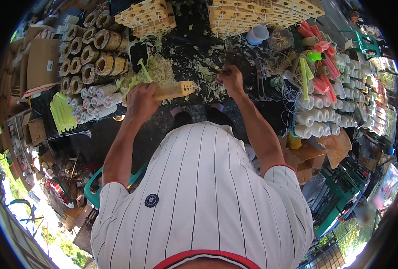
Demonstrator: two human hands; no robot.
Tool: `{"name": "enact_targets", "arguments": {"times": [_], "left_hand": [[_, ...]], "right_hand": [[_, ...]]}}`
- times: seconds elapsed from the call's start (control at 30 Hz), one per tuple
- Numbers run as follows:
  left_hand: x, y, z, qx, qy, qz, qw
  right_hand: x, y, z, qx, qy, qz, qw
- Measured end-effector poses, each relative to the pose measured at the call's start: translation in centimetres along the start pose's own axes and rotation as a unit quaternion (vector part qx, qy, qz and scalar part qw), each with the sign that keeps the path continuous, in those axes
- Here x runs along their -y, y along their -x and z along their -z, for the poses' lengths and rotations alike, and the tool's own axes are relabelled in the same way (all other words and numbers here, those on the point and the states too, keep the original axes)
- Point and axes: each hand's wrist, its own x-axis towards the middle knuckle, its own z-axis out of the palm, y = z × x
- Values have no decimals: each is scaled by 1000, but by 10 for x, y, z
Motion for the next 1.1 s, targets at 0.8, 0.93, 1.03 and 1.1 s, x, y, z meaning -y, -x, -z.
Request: {"name": "enact_targets", "arguments": {"times": [0.8,0.93,1.03,1.1], "left_hand": [[-43,-43,-23,49,53,76,994],[-37,-41,-8,43,31,98,994],[-30,-34,-10,54,21,115,992],[-28,-32,-13,71,28,114,991]], "right_hand": [[-20,52,20,140,166,314,924],[-13,43,0,96,52,199,974],[-14,27,-6,-21,-253,-152,955],[-25,22,-1,-25,-342,-185,921]]}}
